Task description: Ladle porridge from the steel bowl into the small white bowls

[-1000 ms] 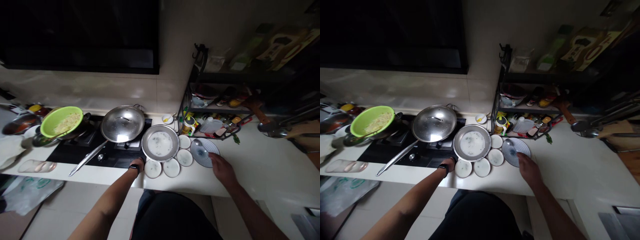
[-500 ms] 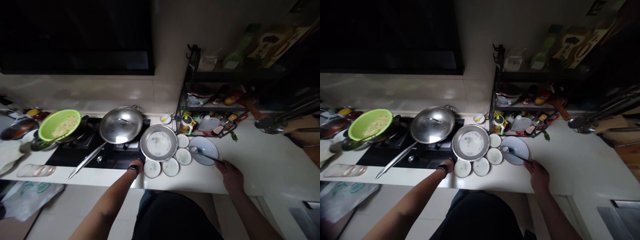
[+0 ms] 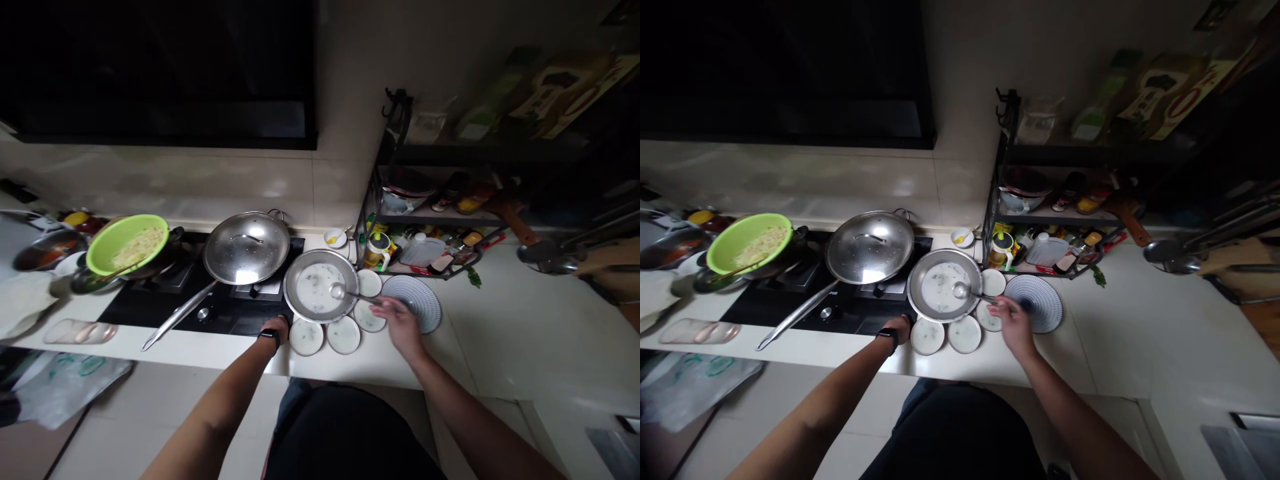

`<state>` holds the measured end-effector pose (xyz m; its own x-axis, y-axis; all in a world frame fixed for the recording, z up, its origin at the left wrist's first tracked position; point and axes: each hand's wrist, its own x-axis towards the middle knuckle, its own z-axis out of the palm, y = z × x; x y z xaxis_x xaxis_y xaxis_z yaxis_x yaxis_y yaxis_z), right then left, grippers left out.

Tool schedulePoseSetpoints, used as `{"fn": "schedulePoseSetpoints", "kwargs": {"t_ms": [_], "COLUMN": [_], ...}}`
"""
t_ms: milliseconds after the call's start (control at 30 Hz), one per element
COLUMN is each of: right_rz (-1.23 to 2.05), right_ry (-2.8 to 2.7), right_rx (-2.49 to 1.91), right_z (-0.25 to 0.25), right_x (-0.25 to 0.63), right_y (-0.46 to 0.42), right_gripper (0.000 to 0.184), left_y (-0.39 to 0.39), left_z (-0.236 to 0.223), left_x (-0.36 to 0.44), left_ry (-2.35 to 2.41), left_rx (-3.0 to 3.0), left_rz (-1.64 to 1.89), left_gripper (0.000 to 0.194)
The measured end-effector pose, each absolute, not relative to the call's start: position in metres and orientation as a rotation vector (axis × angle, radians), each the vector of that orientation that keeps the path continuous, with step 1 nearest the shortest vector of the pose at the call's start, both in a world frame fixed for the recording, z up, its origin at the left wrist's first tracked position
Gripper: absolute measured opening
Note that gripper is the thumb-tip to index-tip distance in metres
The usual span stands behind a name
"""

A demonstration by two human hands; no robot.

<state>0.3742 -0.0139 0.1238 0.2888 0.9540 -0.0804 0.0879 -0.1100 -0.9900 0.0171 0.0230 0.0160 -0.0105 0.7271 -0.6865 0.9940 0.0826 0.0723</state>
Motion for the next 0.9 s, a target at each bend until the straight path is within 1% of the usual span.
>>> {"fn": "schedulePoseSetpoints", "kwargs": {"t_ms": [133, 200, 267, 333, 467, 567, 667, 767, 900], "right_rz": [0.832, 0.718, 0.634, 0.575, 0.454, 0.435, 0.454, 0.582, 0.733], "right_ry": [-1.785, -2.048, -2.125, -2.049, -1.646, -1.452, -1.318, -1.072, -0.607], "right_rx": [-1.270, -1.163, -1.162, -1.265, -1.627, -1.787, -1.857, -1.874, -1.696], "right_z": [0.117, 0.120, 0.125, 0.131, 0.131, 0.119, 0.103, 0.093, 0.092], "right_x": [0.349, 0.352, 0.367, 0.392, 0.459, 0.503, 0.524, 0.523, 0.510], "right_y": [-0.020, -0.025, -0.031, -0.036, -0.040, -0.044, -0.053, -0.066, -0.073], "right_gripper": [0.031, 0.031, 0.035, 0.035, 0.032, 0.041, 0.048, 0.049, 0.049], "left_y": [0.024, 0.024, 0.024, 0.024, 0.025, 0.026, 0.026, 0.025, 0.025], "left_z": [0.016, 0.016, 0.017, 0.017, 0.016, 0.014, 0.013, 0.011, 0.011], "left_x": [0.018, 0.018, 0.018, 0.017, 0.016, 0.016, 0.016, 0.016, 0.016], "left_ry": [1.817, 1.806, 1.790, 1.778, 1.767, 1.749, 1.743, 1.751, 1.773], "left_rx": [1.676, 1.681, 1.696, 1.724, 1.744, 1.755, 1.782, 1.783, 1.785], "left_rz": [-0.661, -0.666, -0.662, -0.653, -0.664, -0.709, -0.718, -0.714, -0.705], "left_gripper": [0.041, 0.041, 0.041, 0.040, 0.039, 0.040, 0.040, 0.040, 0.040]}}
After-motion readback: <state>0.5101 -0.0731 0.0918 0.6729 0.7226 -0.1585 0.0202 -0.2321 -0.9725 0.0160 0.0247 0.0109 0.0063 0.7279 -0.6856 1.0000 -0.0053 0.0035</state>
